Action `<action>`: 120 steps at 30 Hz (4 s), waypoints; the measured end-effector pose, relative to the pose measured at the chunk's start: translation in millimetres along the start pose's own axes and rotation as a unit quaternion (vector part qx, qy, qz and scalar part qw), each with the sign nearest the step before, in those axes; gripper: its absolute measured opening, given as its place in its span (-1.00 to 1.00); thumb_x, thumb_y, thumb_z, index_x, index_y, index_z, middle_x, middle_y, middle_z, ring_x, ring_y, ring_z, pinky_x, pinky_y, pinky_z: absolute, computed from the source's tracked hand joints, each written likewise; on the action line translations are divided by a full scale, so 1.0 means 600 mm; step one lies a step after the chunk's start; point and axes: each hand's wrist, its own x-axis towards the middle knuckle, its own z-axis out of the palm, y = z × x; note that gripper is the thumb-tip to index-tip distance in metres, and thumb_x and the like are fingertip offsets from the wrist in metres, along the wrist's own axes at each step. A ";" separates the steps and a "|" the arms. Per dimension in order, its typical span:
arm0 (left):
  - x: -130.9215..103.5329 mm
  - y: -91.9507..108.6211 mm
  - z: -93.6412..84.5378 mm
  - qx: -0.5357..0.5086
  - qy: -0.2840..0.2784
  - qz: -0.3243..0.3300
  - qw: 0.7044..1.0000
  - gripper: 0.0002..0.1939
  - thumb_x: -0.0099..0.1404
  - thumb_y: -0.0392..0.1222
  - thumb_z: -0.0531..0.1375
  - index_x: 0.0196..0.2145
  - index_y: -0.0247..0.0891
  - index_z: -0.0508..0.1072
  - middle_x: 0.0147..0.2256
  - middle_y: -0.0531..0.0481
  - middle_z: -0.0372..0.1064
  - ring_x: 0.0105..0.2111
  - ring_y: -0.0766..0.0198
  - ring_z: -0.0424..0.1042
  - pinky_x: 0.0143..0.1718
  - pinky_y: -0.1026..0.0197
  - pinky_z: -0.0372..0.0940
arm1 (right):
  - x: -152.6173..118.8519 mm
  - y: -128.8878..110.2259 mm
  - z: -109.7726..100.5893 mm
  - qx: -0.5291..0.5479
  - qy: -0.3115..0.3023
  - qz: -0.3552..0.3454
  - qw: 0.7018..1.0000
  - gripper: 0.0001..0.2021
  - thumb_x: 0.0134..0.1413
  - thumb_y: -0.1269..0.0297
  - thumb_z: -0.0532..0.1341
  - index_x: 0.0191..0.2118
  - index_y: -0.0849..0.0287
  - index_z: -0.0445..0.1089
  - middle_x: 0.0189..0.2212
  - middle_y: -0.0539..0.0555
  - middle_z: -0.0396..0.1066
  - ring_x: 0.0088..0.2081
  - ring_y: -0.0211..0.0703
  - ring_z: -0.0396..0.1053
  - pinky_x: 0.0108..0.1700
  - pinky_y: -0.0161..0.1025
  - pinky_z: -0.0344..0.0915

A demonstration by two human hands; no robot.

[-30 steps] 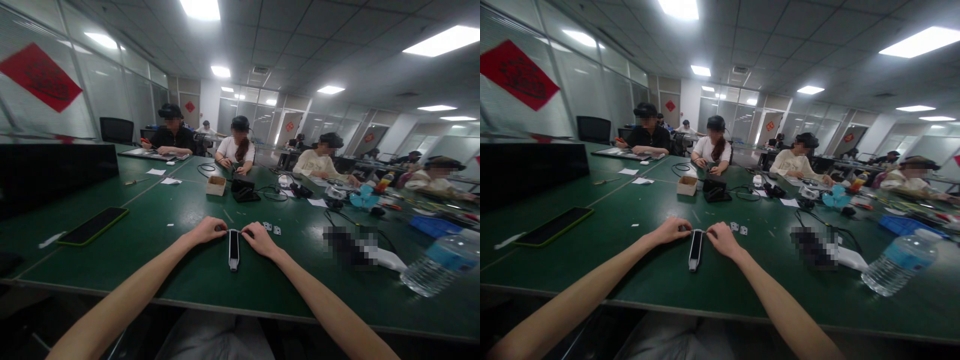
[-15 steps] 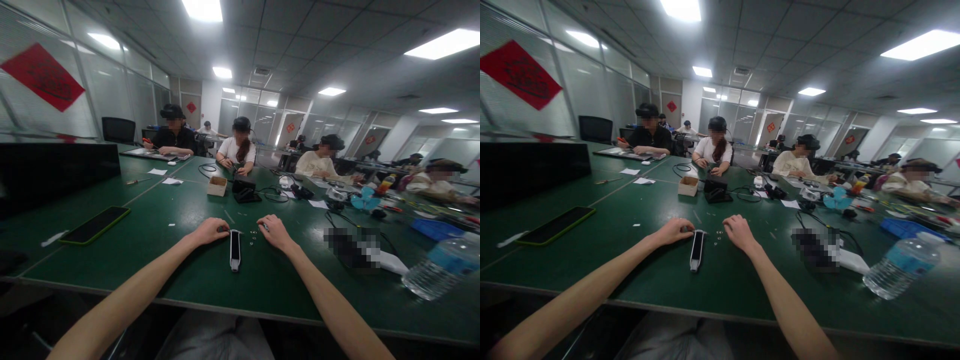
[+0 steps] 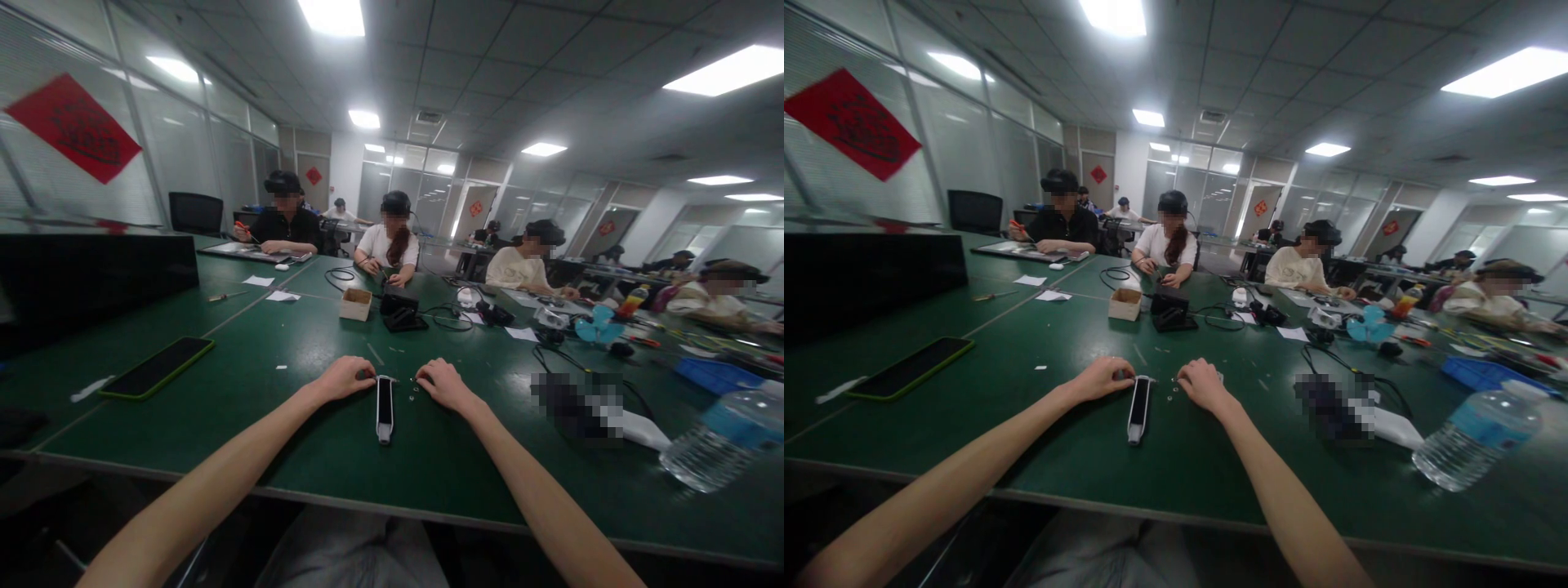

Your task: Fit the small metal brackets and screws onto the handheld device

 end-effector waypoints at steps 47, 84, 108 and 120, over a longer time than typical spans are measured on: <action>-0.001 0.044 0.005 -0.084 0.070 0.098 0.989 -0.88 0.27 -0.21 0.16 -0.26 -0.28 0.45 -0.37 0.03 0.43 -0.42 0.38 0.38 -0.33 0.34 0.26 | -0.007 -0.104 0.020 0.247 0.186 -0.108 0.945 -0.90 0.15 0.30 0.15 -0.30 0.16 0.40 -0.36 0.06 0.38 -0.29 -0.16 0.33 -0.22 -0.20 0.30; 0.003 -0.006 -0.012 -0.028 -0.016 -0.083 0.996 -0.91 0.14 -0.18 0.25 -0.44 -0.25 0.48 -0.42 0.05 0.47 -0.40 0.28 0.43 -0.35 0.30 0.23 | -0.003 -0.063 0.020 0.146 0.045 -0.024 0.988 -0.90 0.12 0.32 0.16 -0.28 0.17 0.41 -0.31 0.07 0.42 -0.25 -0.14 0.31 -0.19 -0.18 0.26; 0.002 0.006 -0.004 -0.047 0.015 -0.089 0.995 -0.90 0.13 -0.18 0.26 -0.44 -0.26 0.46 -0.46 0.06 0.43 -0.43 0.27 0.40 -0.36 0.28 0.22 | -0.004 -0.069 0.012 0.142 0.049 -0.026 0.988 -0.90 0.13 0.36 0.15 -0.29 0.19 0.42 -0.32 0.07 0.43 -0.26 -0.14 0.30 -0.20 -0.19 0.26; -0.001 0.015 -0.011 -0.055 0.017 -0.096 0.994 -0.83 0.14 -0.09 0.22 -0.45 -0.26 0.45 -0.45 0.04 0.43 -0.44 0.27 0.39 -0.40 0.28 0.23 | -0.005 -0.066 0.013 0.149 0.045 -0.029 0.987 -0.90 0.15 0.34 0.15 -0.28 0.17 0.41 -0.31 0.07 0.42 -0.25 -0.16 0.31 -0.20 -0.19 0.27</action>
